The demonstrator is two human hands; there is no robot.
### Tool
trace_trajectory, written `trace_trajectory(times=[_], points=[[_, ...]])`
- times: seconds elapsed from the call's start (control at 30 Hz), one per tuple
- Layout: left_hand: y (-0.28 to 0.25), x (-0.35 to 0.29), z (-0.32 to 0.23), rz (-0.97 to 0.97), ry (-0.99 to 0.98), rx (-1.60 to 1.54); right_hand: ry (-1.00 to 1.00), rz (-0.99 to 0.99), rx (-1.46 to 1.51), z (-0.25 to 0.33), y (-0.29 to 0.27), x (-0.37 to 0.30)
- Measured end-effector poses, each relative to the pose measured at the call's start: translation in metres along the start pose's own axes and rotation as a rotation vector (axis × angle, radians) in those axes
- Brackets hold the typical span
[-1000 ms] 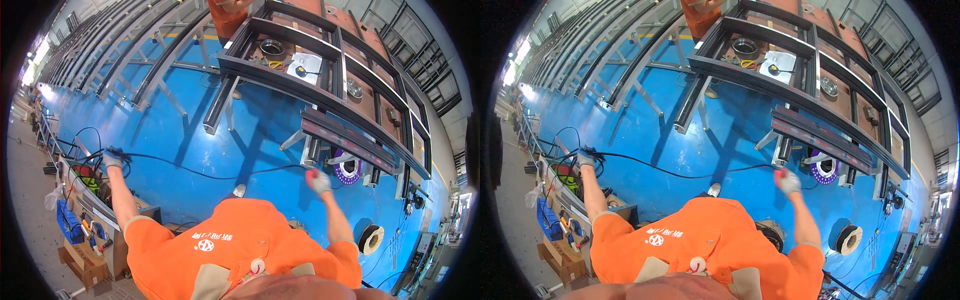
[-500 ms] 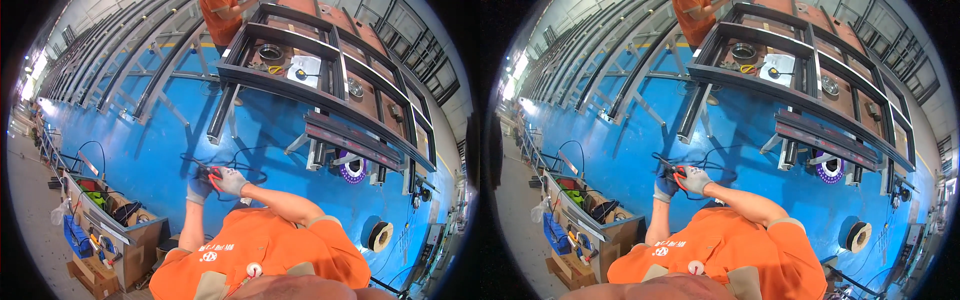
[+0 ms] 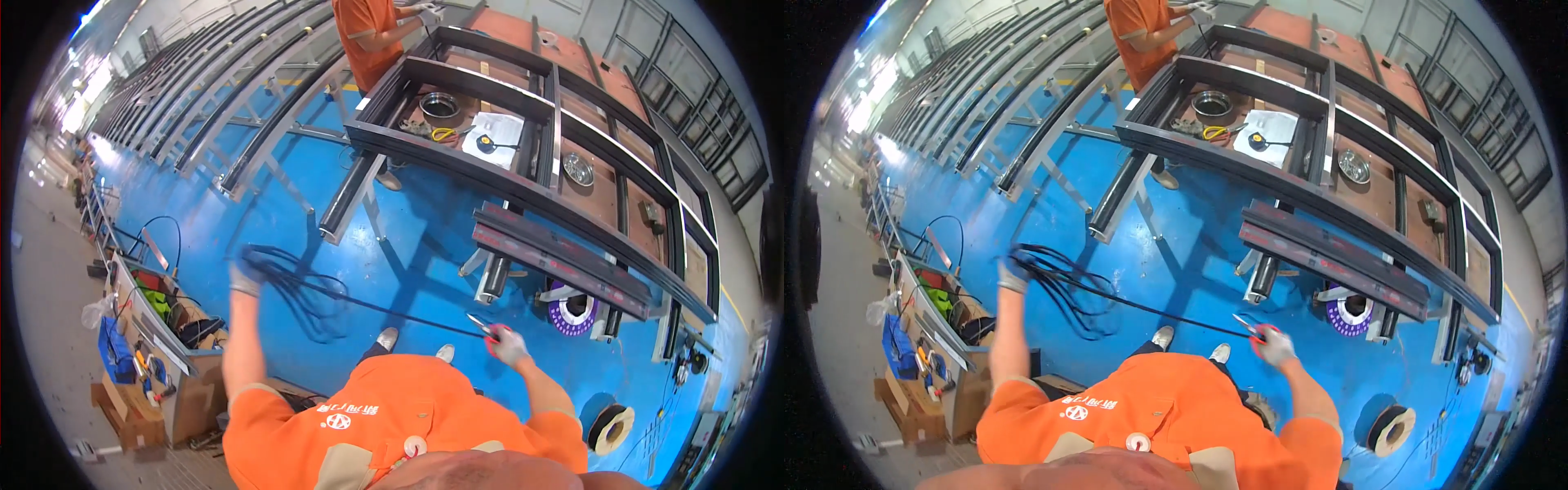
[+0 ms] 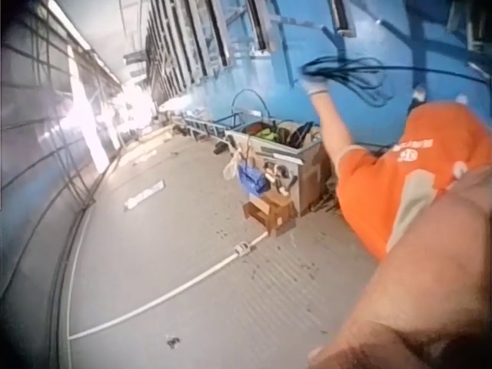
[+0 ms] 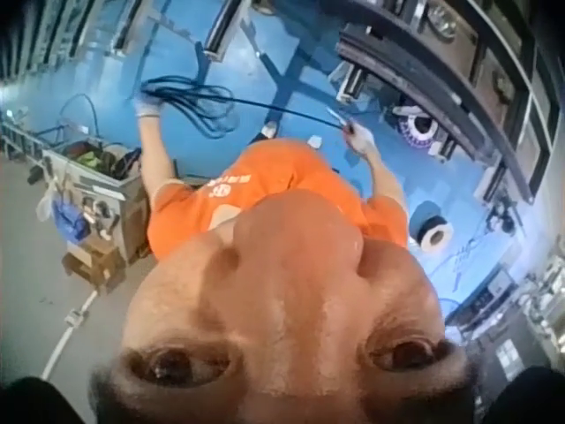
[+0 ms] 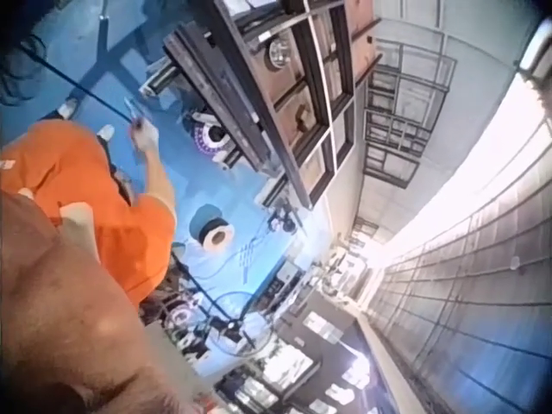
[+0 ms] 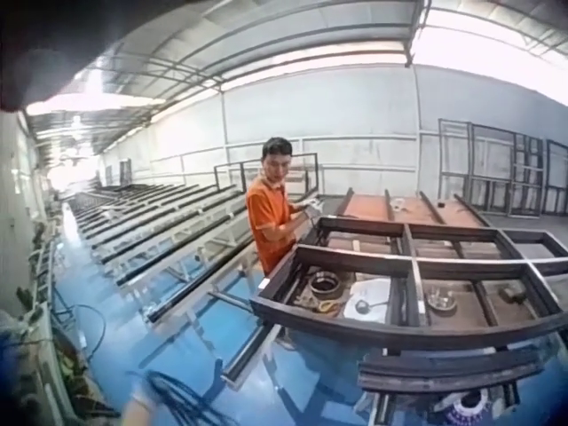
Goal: Assembling a large industrial metal frame by routing and securing black electrical cables.
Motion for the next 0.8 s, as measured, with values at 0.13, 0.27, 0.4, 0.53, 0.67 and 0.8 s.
trace_trajectory(times=[0.13, 0.27, 0.4, 0.53, 0.67, 0.8], points=[[-0.086, -0.018, -0.138, -0.033, -0.171, -0.361, 0.213, -0.07, -0.229, -0.179, -0.1, -0.072], [-0.041, -0.034, -0.187, -0.496, 0.561, 0.229, 0.495, -0.353, -0.313, -0.27, -0.164, -0.13], [-0.052, -0.049, -0.173, -0.394, 0.499, 0.295, 0.293, -0.439, -0.193, -0.201, -0.123, -0.05], [0.019, -0.053, -0.061, -0.316, 0.399, 0.406, 0.155, 0.1, 0.438, 0.02, -0.015, 0.009], [-0.014, -0.066, 0.037, -0.125, 0.117, 0.649, -0.255, 0.181, 0.449, 0.248, 0.066, 0.06], [0.022, -0.08, 0.146, 0.016, -0.216, 0.45, -0.235, 0.164, 0.55, 0.337, 0.091, 0.096]])
Point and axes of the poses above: each hand's wrist, its own x-axis towards the middle knuckle, its own y-axis out of the palm, z = x × y, the point moved 6 cm from there along x, towards the middle knuckle, and after that the axes turned 12 degrees about x, right-handed, at the moved point
